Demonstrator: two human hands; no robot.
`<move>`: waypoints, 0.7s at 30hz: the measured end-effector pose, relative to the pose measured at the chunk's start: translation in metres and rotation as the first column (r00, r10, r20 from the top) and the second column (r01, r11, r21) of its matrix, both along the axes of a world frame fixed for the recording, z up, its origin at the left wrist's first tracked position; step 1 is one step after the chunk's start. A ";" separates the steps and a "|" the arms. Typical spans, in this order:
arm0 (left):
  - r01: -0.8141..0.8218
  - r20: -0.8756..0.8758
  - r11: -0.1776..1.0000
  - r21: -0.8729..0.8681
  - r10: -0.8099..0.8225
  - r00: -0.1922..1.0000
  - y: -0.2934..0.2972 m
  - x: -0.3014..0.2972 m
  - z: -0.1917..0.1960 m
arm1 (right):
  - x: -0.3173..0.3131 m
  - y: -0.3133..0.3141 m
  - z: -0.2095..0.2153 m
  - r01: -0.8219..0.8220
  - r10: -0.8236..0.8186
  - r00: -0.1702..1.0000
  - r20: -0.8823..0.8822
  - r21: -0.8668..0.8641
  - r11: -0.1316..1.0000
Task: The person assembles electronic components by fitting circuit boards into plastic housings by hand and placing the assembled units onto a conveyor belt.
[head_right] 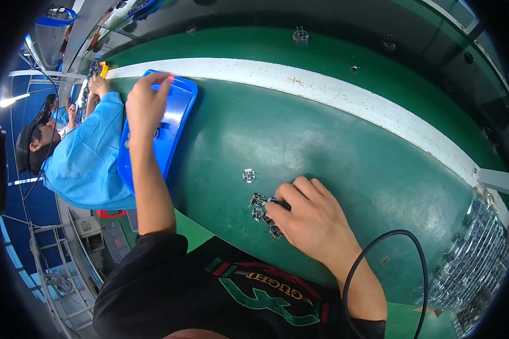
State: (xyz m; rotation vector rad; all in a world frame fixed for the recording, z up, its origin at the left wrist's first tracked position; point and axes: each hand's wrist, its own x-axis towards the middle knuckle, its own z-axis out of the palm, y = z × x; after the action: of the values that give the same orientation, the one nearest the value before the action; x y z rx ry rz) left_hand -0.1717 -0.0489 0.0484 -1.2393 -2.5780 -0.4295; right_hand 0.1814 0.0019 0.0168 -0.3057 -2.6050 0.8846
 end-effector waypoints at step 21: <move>0.083 -0.027 0.996 -0.038 -0.084 0.996 -0.044 -0.047 -0.029 | 0.018 0.013 0.001 0.309 -0.307 0.932 -0.195 -0.021 0.951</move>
State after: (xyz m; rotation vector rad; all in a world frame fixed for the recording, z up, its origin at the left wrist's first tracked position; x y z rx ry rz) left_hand -0.2192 -0.0930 0.0194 -1.3593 -2.5287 -0.3797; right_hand 0.1997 0.0146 0.0183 -0.5766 -2.2965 0.7495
